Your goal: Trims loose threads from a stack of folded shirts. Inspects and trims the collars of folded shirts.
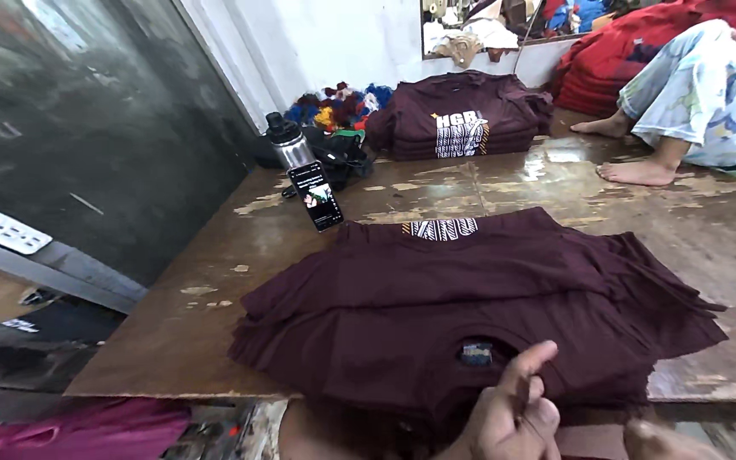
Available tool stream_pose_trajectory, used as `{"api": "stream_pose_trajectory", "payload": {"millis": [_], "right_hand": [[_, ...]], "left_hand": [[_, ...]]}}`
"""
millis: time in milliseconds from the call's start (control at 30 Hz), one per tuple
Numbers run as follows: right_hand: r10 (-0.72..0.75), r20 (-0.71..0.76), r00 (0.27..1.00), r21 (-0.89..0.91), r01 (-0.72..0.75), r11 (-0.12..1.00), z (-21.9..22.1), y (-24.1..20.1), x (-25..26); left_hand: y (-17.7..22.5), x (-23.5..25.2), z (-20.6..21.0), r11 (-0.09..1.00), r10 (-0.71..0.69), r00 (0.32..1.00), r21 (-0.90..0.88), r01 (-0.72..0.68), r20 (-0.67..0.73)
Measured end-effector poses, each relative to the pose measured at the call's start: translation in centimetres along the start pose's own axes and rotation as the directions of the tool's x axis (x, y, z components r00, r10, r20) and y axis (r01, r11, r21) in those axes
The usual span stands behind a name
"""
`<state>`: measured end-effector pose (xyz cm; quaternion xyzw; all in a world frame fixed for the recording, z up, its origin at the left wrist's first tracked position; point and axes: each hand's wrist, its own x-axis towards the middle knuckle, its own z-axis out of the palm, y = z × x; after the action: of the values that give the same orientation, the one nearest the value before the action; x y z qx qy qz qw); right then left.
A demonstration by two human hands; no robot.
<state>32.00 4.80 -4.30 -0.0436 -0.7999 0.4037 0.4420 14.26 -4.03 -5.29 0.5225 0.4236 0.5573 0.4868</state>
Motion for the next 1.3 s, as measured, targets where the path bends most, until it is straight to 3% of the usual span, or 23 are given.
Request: {"api": "stream_pose_trajectory", "payload": {"millis": [100,167,233,300,367,433,533,667,767,933,1100,1200,1233,1300], "right_hand": [[-0.044,-0.071,0.996,-0.382,0.013,0.924,-0.4,3.3,-1.0],[-0.146,-0.095,0.985,-0.487,0.082,0.870,0.8,6.0,-1.2],[-0.223,-0.144,0.964,-0.472,0.131,0.872,1.6,7.1,-1.5],[-0.190,-0.188,0.964,-0.308,0.126,0.943,1.8,6.4,-1.9],[-0.143,-0.135,0.980,-0.116,0.128,0.985,1.6,5.0,-2.0],[-0.139,-0.067,0.988,-0.044,0.137,0.990,1.3,4.3,-2.4],[-0.143,-0.041,0.989,-0.060,0.141,0.988,0.3,3.4,-3.2],[-0.101,-0.168,0.981,-0.281,0.050,0.958,-0.5,4.1,-3.4],[-0.098,-0.205,0.974,-0.332,0.025,0.943,0.0,4.4,-2.1],[-0.142,-0.264,0.954,-0.427,0.016,0.904,2.2,6.1,-1.0],[-0.161,-0.137,0.977,-0.602,0.047,0.797,1.5,5.7,-1.1],[-0.108,-0.072,0.992,-0.641,0.037,0.767,0.0,5.3,-1.6],[-0.087,-0.048,0.995,-0.647,0.036,0.761,-0.5,5.0,-1.8],[-0.070,-0.007,0.997,-0.648,0.049,0.760,-1.3,4.5,-2.4]], "left_hand": [[-0.3,-0.4,0.2,0.971,-0.026,1.000,-0.239,0.025,-0.001],[-0.3,-0.6,0.3,0.931,-0.063,0.995,-0.354,0.086,0.076],[0.0,-0.9,0.2,0.879,-0.128,0.982,-0.443,0.177,0.138],[0.4,-1.0,-0.4,0.921,-0.121,0.979,-0.351,0.172,0.165],[0.7,-1.2,-1.2,0.974,-0.085,0.982,-0.194,0.118,0.170],[0.4,-1.5,-2.0,0.974,-0.075,0.980,-0.199,0.112,0.185],[-0.6,-1.5,-2.1,0.941,-0.056,0.985,-0.320,0.107,0.164],[-0.8,-1.3,-1.5,0.896,-0.050,0.991,-0.434,0.099,0.123],[-0.5,-1.2,-1.0,0.900,-0.031,0.993,-0.430,0.076,0.111],[1.7,-1.5,0.1,0.961,-0.068,0.983,-0.255,0.110,0.169],[2.1,-1.9,-0.8,0.973,-0.071,0.961,-0.192,0.125,0.266],[2.5,-1.5,-1.8,0.989,-0.043,0.946,0.145,-0.005,0.322],[2.8,-1.1,-2.2,0.933,0.010,0.951,0.338,-0.120,0.310],[3.4,-0.1,-2.8,0.684,0.161,0.954,0.669,-0.291,0.251]]}}
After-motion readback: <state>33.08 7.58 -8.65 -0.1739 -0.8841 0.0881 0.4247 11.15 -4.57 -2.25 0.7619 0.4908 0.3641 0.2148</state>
